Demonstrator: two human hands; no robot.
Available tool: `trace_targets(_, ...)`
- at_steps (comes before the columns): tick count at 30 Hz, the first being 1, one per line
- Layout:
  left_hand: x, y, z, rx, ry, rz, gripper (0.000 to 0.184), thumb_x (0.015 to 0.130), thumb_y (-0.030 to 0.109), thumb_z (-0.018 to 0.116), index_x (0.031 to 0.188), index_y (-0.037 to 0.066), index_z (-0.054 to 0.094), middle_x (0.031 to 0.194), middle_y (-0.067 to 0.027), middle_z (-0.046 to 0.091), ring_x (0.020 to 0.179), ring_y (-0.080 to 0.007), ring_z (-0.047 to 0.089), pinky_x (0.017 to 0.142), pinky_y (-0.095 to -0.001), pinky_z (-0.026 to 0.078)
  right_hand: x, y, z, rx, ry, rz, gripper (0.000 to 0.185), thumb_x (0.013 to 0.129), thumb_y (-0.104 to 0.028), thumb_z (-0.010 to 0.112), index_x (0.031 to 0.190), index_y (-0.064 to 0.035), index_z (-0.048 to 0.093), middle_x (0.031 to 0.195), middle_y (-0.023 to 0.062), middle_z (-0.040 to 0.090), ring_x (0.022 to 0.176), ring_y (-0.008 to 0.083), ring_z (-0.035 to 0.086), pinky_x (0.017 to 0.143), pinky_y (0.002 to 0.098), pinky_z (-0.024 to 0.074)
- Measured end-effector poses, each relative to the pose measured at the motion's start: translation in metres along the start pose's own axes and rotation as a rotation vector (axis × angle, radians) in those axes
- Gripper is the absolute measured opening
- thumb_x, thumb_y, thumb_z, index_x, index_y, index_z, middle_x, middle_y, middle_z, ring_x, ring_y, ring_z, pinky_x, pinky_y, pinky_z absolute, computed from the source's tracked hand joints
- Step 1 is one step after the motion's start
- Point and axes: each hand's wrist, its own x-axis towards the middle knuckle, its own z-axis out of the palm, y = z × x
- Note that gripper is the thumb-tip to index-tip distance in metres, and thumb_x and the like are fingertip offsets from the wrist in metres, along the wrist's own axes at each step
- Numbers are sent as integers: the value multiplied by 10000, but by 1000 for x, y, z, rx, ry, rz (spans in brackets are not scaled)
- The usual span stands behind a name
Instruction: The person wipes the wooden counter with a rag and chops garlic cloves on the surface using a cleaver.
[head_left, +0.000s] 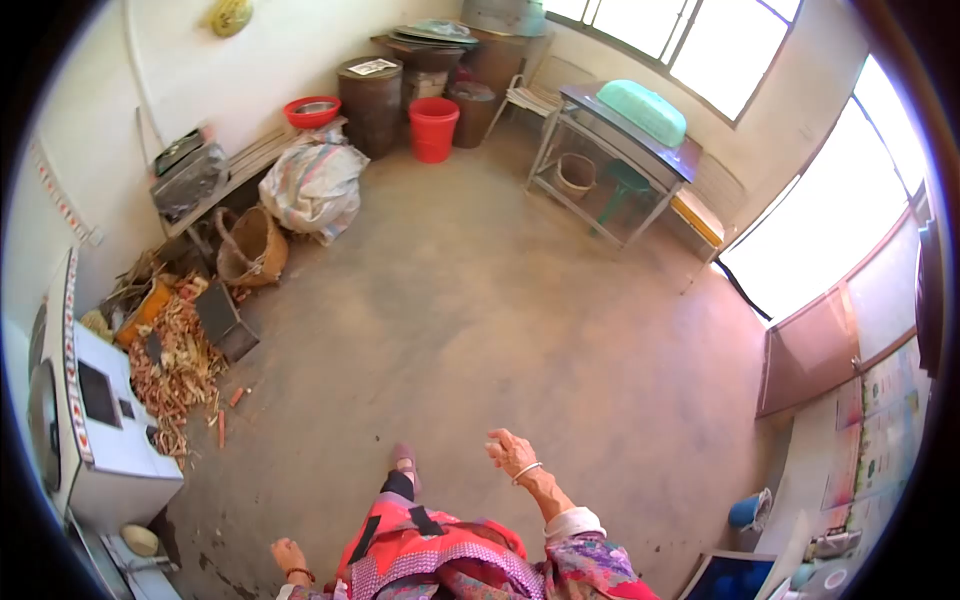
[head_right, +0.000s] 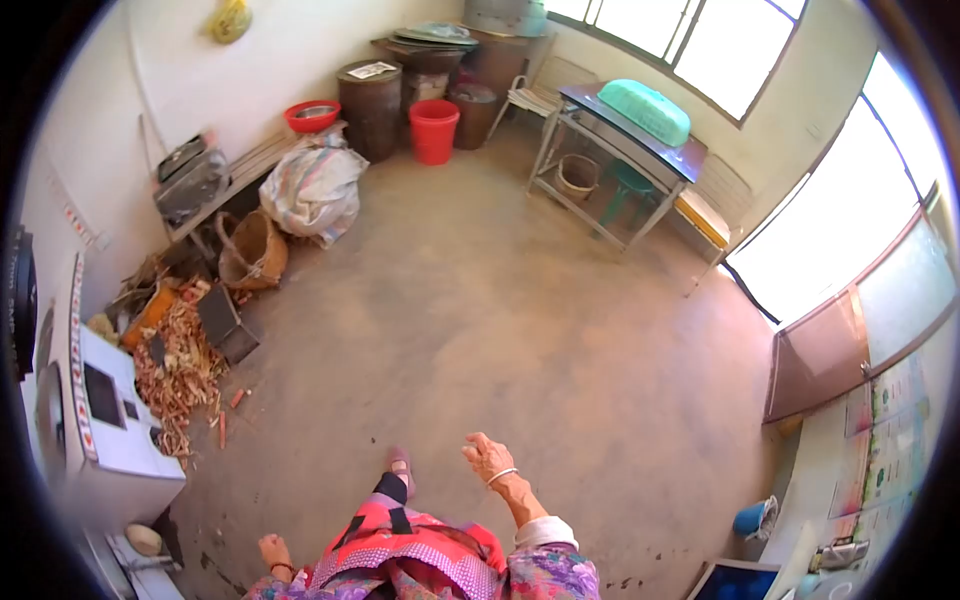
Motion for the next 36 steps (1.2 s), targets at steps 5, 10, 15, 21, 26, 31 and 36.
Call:
trace_targets(5, 109, 139, 66, 22, -169, 183, 174, 780, 55, 591, 934, -19, 623, 998, -174, 567, 908, -341, 574, 815, -418, 467, 14, 12, -26, 71, 111, 202, 400, 900, -412, 550, 1067, -57, 627, 762, 101, 683, 623, 202, 670, 612, 341, 537)
trace_targets(10, 157, 321, 121, -303, -242, 412, 170, 821, 63, 587, 968, -20, 608, 1003, -141, 558, 906, -270, 594, 824, -355, 497, 2, 64, -32, 186, 118, 536, 445, 916, -428, 510, 1052, -23, 635, 746, 104, 690, 606, 192, 683, 563, 333, 548)
trace_targets(15, 158, 459, 169, -340, -440, 622, 179, 826, 75, 613, 985, -7, 611, 1024, -132, 560, 897, -250, 605, 807, -329, 513, 16, 98, -41, 267, 91, 669, 480, 917, -464, 495, 1052, -25, 638, 767, 113, 701, 619, 195, 692, 586, 321, 545)
trace_targets(21, 173, 530, 222, -192, -466, 637, 165, 790, 55, 642, 943, -4, 634, 963, -137, 581, 865, -261, 599, 776, -347, 502, 110, 113, -107, 416, 158, 690, 459, 926, -430, 483, 1112, -28, 605, 781, 127, 705, 632, 211, 698, 615, 330, 546)
trace_targets(26, 196, 560, 259, -171, -446, 433, 163, 762, 84, 647, 891, -16, 656, 942, -159, 611, 870, -283, 607, 788, -364, 499, 230, 105, -193, 353, 312, 505, 365, 904, -275, 517, 1176, -33, 550, 806, 148, 694, 654, 223, 688, 597, 341, 556)
trace_targets(31, 248, 561, 323, -119, -399, 378, 194, 780, 89, 590, 942, 5, 654, 813, -81, 617, 647, -185, 609, 507, -318, 531, 367, 43, -280, 334, 329, 286, 403, 893, -287, 579, 1194, -22, 542, 845, 145, 685, 669, 205, 673, 632, 327, 552)
trace_targets(36, 300, 654, 387, -79, -460, 372, 159, 795, 77, 559, 914, 11, 642, 678, -63, 591, 550, -160, 575, 435, -313, 482, 451, 20, -332, 308, 319, 203, 482, 873, -413, 620, 1200, -66, 549, 843, 136, 697, 703, 223, 684, 671, 350, 538)
